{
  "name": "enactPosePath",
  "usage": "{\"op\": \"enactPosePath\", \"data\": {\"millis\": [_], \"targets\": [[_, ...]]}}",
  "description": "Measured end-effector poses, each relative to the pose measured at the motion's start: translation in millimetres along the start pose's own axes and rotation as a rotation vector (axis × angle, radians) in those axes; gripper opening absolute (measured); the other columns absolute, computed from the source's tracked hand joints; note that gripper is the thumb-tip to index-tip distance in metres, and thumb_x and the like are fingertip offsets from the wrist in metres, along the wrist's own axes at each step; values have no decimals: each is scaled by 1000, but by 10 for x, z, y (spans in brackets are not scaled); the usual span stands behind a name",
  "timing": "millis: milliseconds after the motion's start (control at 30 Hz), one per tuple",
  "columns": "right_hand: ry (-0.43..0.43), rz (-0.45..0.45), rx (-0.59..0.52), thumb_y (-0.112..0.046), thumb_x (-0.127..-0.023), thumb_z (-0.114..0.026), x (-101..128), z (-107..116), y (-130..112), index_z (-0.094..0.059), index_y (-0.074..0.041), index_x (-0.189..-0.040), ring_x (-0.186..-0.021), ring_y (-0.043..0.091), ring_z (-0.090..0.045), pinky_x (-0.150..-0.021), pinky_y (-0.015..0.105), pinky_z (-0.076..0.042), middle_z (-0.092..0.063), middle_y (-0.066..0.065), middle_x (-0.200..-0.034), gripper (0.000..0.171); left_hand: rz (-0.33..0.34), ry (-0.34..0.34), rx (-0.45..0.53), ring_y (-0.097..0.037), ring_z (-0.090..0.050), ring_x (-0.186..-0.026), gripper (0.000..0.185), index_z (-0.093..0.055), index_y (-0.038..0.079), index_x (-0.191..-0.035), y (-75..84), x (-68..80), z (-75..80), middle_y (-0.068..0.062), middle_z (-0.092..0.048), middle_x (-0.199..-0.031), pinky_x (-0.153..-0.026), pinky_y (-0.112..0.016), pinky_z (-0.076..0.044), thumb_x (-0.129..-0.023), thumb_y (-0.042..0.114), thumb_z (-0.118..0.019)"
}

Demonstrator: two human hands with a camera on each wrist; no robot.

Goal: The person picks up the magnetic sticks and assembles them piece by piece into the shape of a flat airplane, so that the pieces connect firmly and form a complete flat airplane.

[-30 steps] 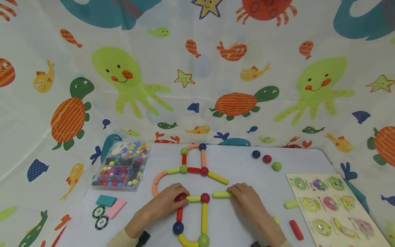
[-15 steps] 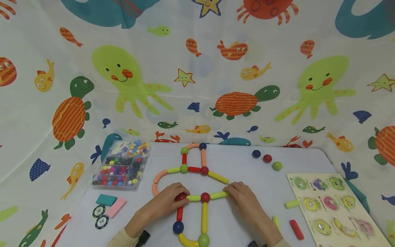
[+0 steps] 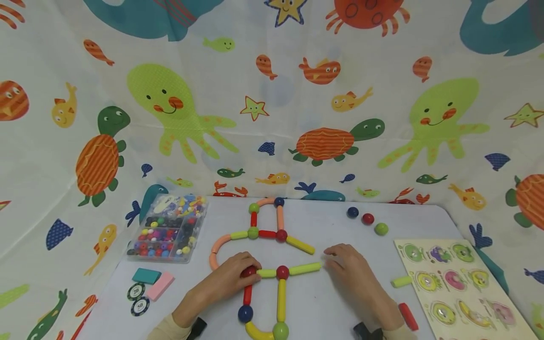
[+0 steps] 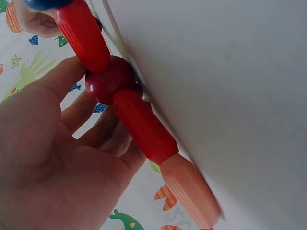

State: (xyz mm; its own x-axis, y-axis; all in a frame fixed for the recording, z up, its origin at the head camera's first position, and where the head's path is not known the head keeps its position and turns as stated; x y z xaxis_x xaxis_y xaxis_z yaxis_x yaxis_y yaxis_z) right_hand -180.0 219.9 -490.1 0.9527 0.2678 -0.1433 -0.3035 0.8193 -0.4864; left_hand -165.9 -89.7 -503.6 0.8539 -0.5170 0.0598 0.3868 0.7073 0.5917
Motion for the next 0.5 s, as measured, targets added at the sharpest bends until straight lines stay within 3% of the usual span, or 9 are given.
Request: {"op": "enactPosePath", "data": {"millis": [167,400,500], "targets": [[111,-24,-10,-14,-93,-74,-59,270,348,-71,-15,-119,-101,19,-67,-87,41,-56,-73,-1,-112,26,4,-6,-1,-2,-51,-93,25,-71,21,-116,2,1,4,12,-61,-103,-84,-21,-51,-95,36,-71],[228,-93,-20,-19,-96,-71,-72,604,824,-69,-9,-122,-102,31,-65,-80,12,-46,-72,13,-113,28,10,-11,2,-2,-51,-93,26,-72,21,-116,12,3,10,12,-61,-103,-85,-21,-51,-95,36,-71],[255,-141,-35,-23,-98,-69,-78,722,1003,-68,-7,-123,-104,34,-65,-77,7,-42,-71,17,-116,30,12,-10,-1,-2,-51,-93,26,-72,21,-115,14,2,11,12,-61,-102,-85,-22,-51,-96,37,-70]]}}
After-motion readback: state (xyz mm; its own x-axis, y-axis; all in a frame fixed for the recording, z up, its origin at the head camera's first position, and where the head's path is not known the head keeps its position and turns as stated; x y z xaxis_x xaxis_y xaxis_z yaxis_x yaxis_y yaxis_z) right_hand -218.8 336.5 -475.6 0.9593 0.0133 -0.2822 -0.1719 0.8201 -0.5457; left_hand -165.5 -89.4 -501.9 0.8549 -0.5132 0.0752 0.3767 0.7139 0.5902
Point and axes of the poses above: each hand's wrist, its own x-axis away from the middle knuckle, its own z-axis out of the back of the hand, y = z × x, the point moved 6 cm from there along -x, towards the middle knuckle
